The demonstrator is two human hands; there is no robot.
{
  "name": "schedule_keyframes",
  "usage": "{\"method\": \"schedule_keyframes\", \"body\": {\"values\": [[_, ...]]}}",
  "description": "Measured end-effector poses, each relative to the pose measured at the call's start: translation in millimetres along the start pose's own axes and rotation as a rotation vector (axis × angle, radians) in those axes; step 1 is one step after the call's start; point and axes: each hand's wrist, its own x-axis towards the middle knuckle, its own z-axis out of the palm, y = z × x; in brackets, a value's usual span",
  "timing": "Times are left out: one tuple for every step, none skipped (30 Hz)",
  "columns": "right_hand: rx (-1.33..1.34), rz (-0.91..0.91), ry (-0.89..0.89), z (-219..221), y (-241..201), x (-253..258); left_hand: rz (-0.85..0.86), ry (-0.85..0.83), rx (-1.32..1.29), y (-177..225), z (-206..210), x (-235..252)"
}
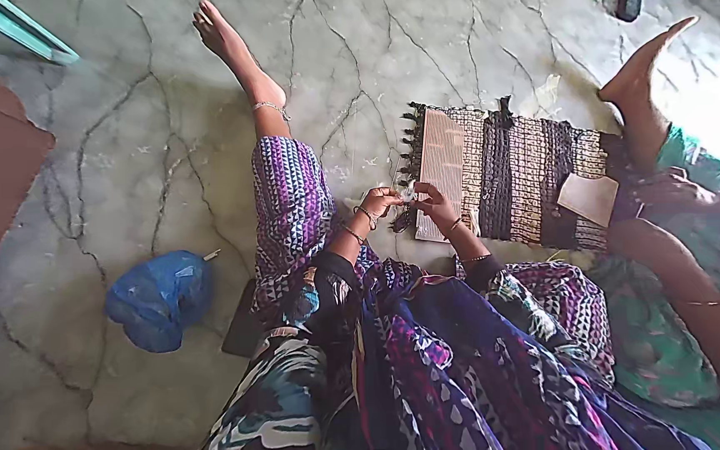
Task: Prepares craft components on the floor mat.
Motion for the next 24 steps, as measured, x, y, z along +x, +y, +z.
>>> {"method": "schedule_keyframes", "body": {"values": [[-0.062, 0.022, 0.004, 1.1, 6.2, 8.2, -0.003, -0.002, -0.008, 0.2, 0.1, 0.7], [-0.125, 0.068, -0.002, 2.5, 11.7, 14.0, -0.002, 0.002, -0.026, -0.8, -0.4, 1.9], [-0.186, 0.133, -0.023, 3.7, 14.7, 16.6, 0.000, 0.006, -0.048, -2.2, -1.2, 2.9], [-0.234, 0.204, -0.051, 3.9, 14.8, 16.3, 0.003, 0.011, -0.070, -3.3, -2.2, 3.0], [-0.265, 0.247, -0.056, 3.4, 14.6, 14.8, 0.004, 0.019, -0.087, -3.6, -3.3, 2.6], [-0.293, 0.242, -0.025, 1.9, 19.6, 17.3, 0.002, 0.029, -0.092, -2.8, -4.5, 1.6], [-0.317, 0.216, 0.015, -0.4, 22.9, 19.0, -0.001, 0.042, -0.094, -1.8, -5.3, 0.6], [-0.321, 0.160, 0.066, -2.2, 24.9, 18.3, -0.005, 0.053, -0.091, -1.6, -5.4, 0.0], [-0.309, 0.081, 0.108, -3.9, 24.7, 16.6, -0.009, 0.057, -0.084, -1.4, -4.9, 0.1], [-0.278, -0.013, 0.122, -5.1, 22.7, 14.3, -0.015, 0.055, -0.073, -0.8, -3.8, 0.4], [-0.258, -0.096, 0.096, -6.0, 17.3, 11.5, -0.019, 0.050, -0.064, -1.0, -2.2, 1.6], [-0.247, -0.163, 0.042, -5.6, 11.4, 8.9, -0.020, 0.038, -0.055, -2.5, -1.3, 3.2], [-0.238, -0.191, -0.017, -2.7, 3.6, 4.8, -0.016, 0.023, -0.056, -4.5, -0.7, 3.3], [-0.241, -0.183, -0.069, 1.1, -5.9, -0.9, -0.004, 0.000, -0.063, -8.2, -1.4, 3.1], [-0.261, -0.153, -0.106, 5.3, -16.2, -7.8, 0.014, -0.024, -0.075, -13.2, -3.6, 2.5], [-0.292, -0.136, -0.122, 9.5, -16.7, -6.8, 0.029, -0.039, -0.082, -17.4, -6.5, 1.6], [-0.317, -0.127, -0.116, 13.4, -7.6, 0.5, 0.021, -0.019, -0.101, -11.4, -5.3, 0.4], [-0.352, -0.095, -0.115, 15.7, 1.8, 6.5, 0.011, 0.011, -0.123, -6.1, -4.6, -0.2], [-0.387, -0.057, -0.120, 16.8, 10.4, 10.4, 0.007, 0.032, -0.144, -2.5, -5.6, -1.0], [-0.423, -0.018, -0.132, 16.7, 17.5, 12.7, 0.005, 0.047, -0.159, 0.4, -7.6, -2.4], [-0.461, 0.013, -0.143, 16.3, 21.9, 13.1, 0.012, 0.061, -0.178, 1.9, -9.3, -3.2], [-0.503, 0.043, -0.154, 15.4, 23.3, 12.4, 0.022, 0.070, -0.194, 3.5, -10.7, -4.1], [-0.546, 0.066, -0.158, 14.4, 22.8, 11.3, 0.031, 0.077, -0.201, 4.4, -11.3, -4.3], [-0.578, 0.078, -0.145, 13.3, 21.7, 10.1, 0.033, 0.082, -0.201, 4.9, -11.0, -4.2]]}}
